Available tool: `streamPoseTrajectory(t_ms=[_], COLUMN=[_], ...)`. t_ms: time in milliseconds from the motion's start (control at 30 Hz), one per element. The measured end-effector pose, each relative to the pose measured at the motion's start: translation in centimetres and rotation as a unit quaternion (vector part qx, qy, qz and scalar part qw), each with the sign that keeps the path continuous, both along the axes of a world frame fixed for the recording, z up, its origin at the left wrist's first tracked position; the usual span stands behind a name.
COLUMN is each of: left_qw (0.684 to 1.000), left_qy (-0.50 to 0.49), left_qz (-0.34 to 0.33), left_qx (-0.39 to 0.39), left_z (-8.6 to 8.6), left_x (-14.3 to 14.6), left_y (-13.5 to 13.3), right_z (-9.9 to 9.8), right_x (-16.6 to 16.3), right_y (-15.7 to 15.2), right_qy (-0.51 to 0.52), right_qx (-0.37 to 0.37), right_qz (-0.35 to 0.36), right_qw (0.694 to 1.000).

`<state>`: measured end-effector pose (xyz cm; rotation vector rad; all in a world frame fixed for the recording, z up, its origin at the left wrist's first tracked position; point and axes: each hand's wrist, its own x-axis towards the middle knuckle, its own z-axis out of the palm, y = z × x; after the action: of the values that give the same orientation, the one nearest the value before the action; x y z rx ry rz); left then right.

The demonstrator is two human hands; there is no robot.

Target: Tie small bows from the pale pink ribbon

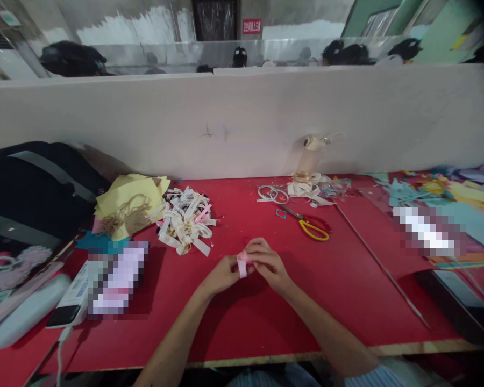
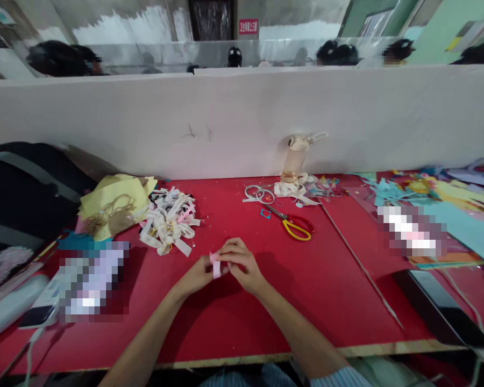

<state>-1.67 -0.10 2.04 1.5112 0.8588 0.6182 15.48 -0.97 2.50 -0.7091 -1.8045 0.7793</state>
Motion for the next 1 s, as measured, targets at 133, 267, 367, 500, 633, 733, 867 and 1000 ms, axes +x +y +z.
streamPoseTrajectory(t_ms=[133, 267, 367, 500, 633, 733, 867, 1000], left_qw=[0.996, 0.989, 0.992, 0.996, 0.983, 0.937, 0.882, 0.867], left_qy=[0.044, -0.003, -0.029, -0.027, 0.091, 0.207, 0.267, 0.277], left_qz=[-0.08, -0.144, -0.119, -0.054, 0.02, 0.056, 0.08, 0.08], left_qx=[0.023, 0.023, 0.03, 0.071, 0.161, 0.274, 0.38, 0.407], left_z=[1.1, 1.7, 1.5, 1.4, 1.1, 0.5, 0.1, 0.2], left_x=[-0.2, -0.6, -0.9, -0.8, -0.5, -0.3, 0.0, 0.2], left_y=[-0.5, -0.7, -0.5, -0.2, 0.0, 0.1, 0.2, 0.2], right_z=[-0.6, -1.2, -1.4, -1.7, -2.1, -2.7, -3.0, -2.0], right_x=[0.4, 0.6, 0.5, 0.2, -0.4, -1.0, -1.6, -2.0], right_y=[0.9, 1.3, 1.3, 1.1, 0.8, 0.6, 0.4, 0.1], right_qy=[0.005, -0.012, -0.016, -0.041, -0.059, -0.041, 0.028, 0.075], right_qx=[-0.079, -0.118, -0.115, -0.116, -0.131, -0.153, -0.249, -0.32], right_qz=[0.001, 0.054, 0.057, -0.019, -0.086, -0.08, -0.042, 0.035], right_qw=[0.997, 0.991, 0.992, 0.992, 0.986, 0.984, 0.967, 0.944])
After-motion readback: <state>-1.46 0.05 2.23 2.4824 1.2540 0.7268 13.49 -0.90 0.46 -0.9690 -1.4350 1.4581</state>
